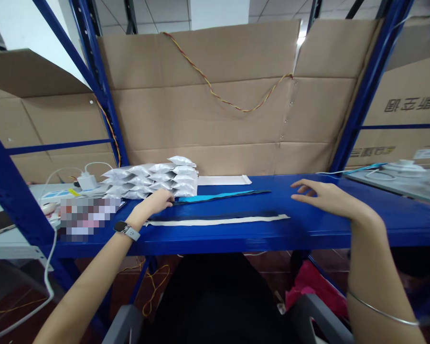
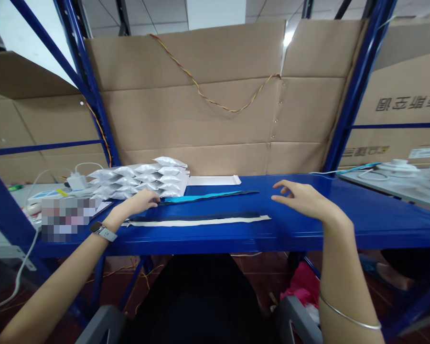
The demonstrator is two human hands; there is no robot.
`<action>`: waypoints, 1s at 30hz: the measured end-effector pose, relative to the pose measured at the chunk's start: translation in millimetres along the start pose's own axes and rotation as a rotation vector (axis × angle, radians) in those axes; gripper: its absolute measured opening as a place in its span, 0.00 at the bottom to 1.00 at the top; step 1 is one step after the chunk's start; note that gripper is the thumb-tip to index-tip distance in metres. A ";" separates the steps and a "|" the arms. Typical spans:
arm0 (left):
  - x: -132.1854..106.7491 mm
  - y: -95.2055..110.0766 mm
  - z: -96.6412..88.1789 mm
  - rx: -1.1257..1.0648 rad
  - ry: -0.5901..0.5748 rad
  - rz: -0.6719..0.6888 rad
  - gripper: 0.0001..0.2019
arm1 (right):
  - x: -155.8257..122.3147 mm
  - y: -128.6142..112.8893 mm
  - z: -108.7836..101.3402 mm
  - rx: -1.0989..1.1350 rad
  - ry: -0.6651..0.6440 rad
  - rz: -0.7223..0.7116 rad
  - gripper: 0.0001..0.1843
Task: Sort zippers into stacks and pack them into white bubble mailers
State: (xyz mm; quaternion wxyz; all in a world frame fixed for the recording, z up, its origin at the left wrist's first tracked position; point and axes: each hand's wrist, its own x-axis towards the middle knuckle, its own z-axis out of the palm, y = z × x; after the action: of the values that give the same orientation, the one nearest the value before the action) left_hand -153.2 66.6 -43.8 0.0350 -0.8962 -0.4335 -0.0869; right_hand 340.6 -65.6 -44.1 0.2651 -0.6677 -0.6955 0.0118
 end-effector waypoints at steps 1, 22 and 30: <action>0.7 -0.9 0.6 0.007 0.003 -0.002 0.07 | 0.2 -2.0 0.3 -0.003 -0.006 -0.007 0.25; 37.1 19.2 2.3 -0.040 0.021 0.037 0.09 | 3.3 -22.2 10.1 -0.045 -0.086 -0.063 0.28; 30.6 32.0 -21.2 -0.152 0.187 0.014 0.05 | 4.3 -38.8 14.1 -0.043 -0.008 -0.116 0.22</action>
State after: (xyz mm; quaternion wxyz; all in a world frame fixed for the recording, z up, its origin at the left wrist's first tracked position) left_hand -112.1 67.4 -16.8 0.0078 -0.8873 -0.4144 -0.2024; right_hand 299.5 -61.1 -40.3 0.2480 -0.6319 -0.7342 -0.0159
